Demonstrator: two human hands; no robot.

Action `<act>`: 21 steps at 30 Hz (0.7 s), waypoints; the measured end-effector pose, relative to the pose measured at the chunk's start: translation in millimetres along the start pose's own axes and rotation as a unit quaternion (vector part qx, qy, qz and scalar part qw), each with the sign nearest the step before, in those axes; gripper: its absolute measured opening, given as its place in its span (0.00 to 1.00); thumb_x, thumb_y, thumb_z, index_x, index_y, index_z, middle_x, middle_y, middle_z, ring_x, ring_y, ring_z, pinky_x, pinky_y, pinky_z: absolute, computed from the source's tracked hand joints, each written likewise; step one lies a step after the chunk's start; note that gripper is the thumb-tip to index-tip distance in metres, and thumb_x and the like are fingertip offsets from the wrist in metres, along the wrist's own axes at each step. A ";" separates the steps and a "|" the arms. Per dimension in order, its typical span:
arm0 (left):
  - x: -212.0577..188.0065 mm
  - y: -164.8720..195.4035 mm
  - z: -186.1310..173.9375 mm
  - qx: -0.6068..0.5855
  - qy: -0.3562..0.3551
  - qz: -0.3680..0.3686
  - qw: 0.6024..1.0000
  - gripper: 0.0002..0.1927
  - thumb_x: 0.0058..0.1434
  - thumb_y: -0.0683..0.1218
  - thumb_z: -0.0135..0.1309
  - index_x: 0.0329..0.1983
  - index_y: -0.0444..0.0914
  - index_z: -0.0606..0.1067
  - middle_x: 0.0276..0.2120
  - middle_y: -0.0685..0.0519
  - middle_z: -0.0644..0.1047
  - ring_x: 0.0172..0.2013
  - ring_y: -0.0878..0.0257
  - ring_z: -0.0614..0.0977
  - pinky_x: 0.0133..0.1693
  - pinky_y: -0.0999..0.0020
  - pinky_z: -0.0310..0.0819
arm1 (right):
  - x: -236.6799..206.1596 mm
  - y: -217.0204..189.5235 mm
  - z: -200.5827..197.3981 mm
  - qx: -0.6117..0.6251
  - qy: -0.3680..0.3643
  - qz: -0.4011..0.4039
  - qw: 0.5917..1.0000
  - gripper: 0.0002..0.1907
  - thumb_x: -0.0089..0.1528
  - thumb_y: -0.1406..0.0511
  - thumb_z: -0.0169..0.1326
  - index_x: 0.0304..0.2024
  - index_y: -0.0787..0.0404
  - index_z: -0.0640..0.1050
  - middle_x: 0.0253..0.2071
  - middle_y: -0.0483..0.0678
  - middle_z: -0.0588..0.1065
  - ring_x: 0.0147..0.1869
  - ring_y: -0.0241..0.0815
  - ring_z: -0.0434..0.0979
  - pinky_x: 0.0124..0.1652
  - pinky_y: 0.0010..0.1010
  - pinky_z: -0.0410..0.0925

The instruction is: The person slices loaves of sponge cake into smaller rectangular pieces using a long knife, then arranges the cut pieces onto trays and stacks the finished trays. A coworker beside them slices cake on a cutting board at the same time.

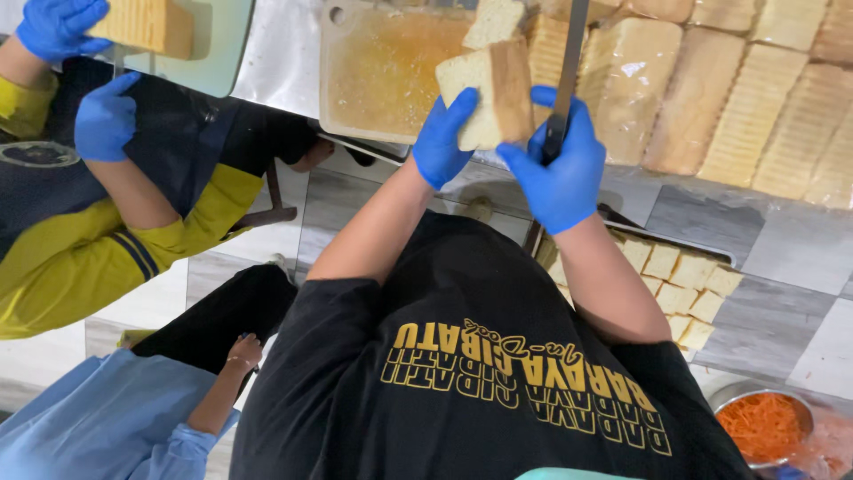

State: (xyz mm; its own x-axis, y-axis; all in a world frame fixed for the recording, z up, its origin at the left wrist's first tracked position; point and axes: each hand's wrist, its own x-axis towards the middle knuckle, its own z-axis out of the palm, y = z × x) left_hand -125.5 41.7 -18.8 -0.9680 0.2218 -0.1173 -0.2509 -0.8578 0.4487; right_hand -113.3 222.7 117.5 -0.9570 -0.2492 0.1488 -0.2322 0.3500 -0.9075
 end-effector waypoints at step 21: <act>37.9 -61.9 40.3 -0.079 -0.052 0.044 0.995 0.50 0.67 0.75 0.45 0.74 0.31 0.62 0.65 0.42 0.72 0.66 0.49 0.75 0.71 0.49 0.66 | -2.5 2.8 -43.2 0.106 0.049 0.094 0.989 0.09 0.76 0.69 0.43 0.54 0.66 0.74 0.29 0.44 0.69 0.24 0.31 0.67 0.25 0.26 0.61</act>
State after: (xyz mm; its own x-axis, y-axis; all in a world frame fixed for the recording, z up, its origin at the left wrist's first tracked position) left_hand -146.7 121.9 -15.3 -0.9830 0.1832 0.0124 -0.1706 -0.9363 0.3069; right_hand -119.1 263.3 131.6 -0.9945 -0.1044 -0.0031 -0.0162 0.1831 -0.9830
